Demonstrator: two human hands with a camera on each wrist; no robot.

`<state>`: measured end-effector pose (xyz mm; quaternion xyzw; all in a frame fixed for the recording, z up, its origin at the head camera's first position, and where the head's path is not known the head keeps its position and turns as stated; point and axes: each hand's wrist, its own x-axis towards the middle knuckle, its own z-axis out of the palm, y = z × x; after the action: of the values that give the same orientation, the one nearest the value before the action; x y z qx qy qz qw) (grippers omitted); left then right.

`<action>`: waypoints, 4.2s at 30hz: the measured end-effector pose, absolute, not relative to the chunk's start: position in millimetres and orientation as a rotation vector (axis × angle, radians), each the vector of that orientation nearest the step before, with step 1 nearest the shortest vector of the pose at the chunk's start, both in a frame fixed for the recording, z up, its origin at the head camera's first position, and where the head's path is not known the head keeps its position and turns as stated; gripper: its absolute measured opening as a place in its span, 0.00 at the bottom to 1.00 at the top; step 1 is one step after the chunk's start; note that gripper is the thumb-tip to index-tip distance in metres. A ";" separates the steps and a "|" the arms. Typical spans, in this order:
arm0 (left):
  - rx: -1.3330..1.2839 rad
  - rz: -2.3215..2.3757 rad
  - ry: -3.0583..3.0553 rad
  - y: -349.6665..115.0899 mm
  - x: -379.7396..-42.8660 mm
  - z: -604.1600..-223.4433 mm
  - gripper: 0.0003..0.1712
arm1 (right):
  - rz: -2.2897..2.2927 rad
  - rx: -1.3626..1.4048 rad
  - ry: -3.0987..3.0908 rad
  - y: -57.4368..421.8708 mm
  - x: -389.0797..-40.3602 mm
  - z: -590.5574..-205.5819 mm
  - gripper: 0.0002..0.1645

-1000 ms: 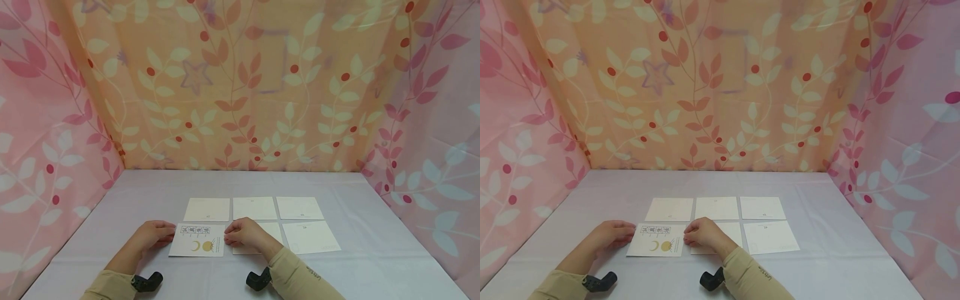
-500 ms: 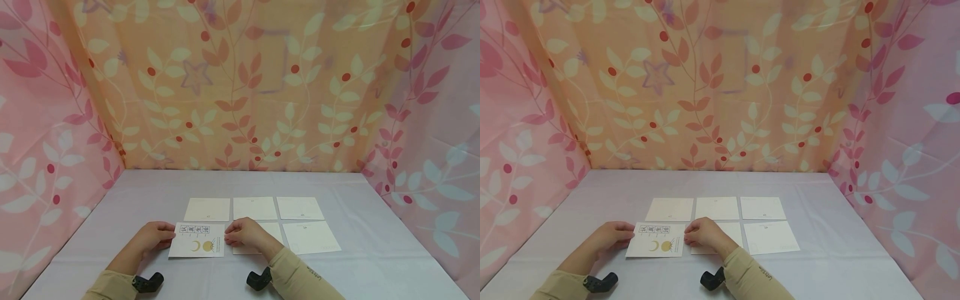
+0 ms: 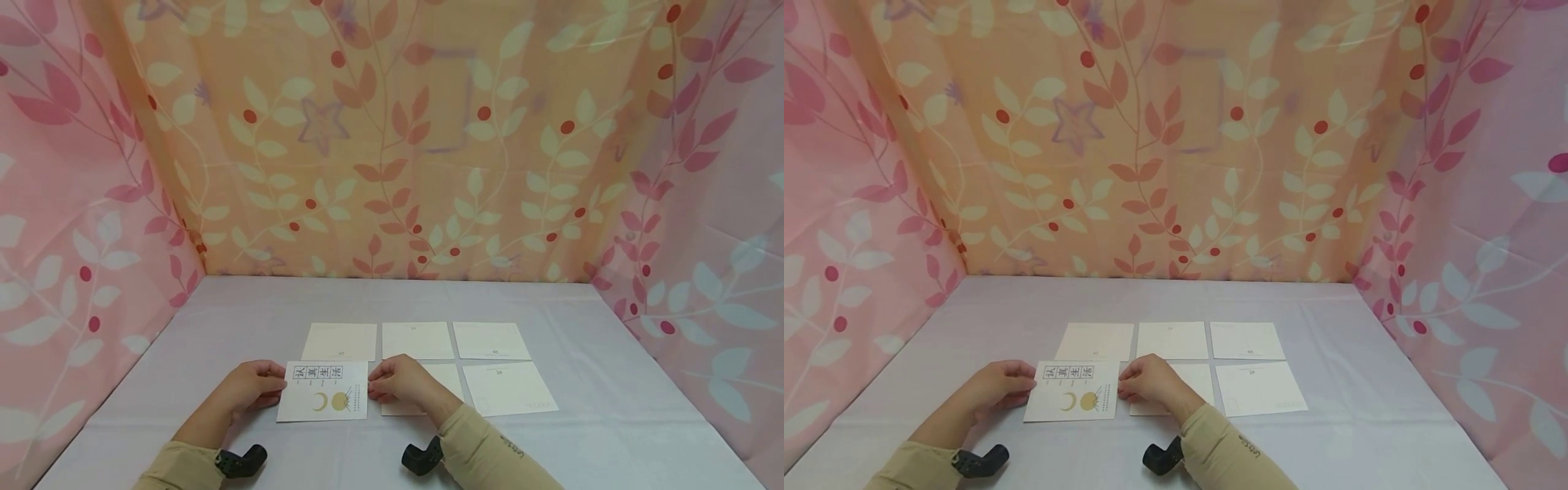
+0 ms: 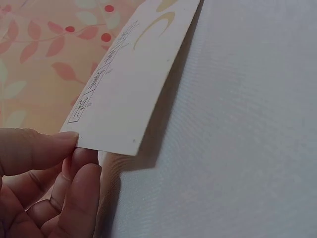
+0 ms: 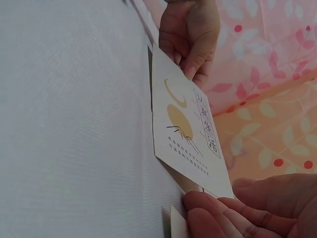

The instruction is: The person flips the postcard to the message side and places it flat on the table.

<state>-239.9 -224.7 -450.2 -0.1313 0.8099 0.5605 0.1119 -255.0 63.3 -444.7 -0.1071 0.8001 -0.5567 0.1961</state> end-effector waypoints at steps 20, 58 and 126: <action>-0.328 1.668 2.373 -224.5 -243.8 -441.1 0.09 | -1.655 -0.324 2.221 66.6 -259.2 -444.7 0.04; -0.143 1.700 2.322 -222.1 -242.5 -436.1 0.13 | -1.659 -0.303 2.250 67.6 -263.0 -439.3 0.03; 0.001 1.903 2.083 -234.7 -240.0 -439.0 0.14 | -1.712 -0.379 2.234 72.6 -262.0 -434.2 0.04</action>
<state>-240.0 -234.7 -439.0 0.0005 0.7289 0.6658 0.1594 -262.0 72.6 -434.2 -0.1318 0.7778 -0.5959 0.1502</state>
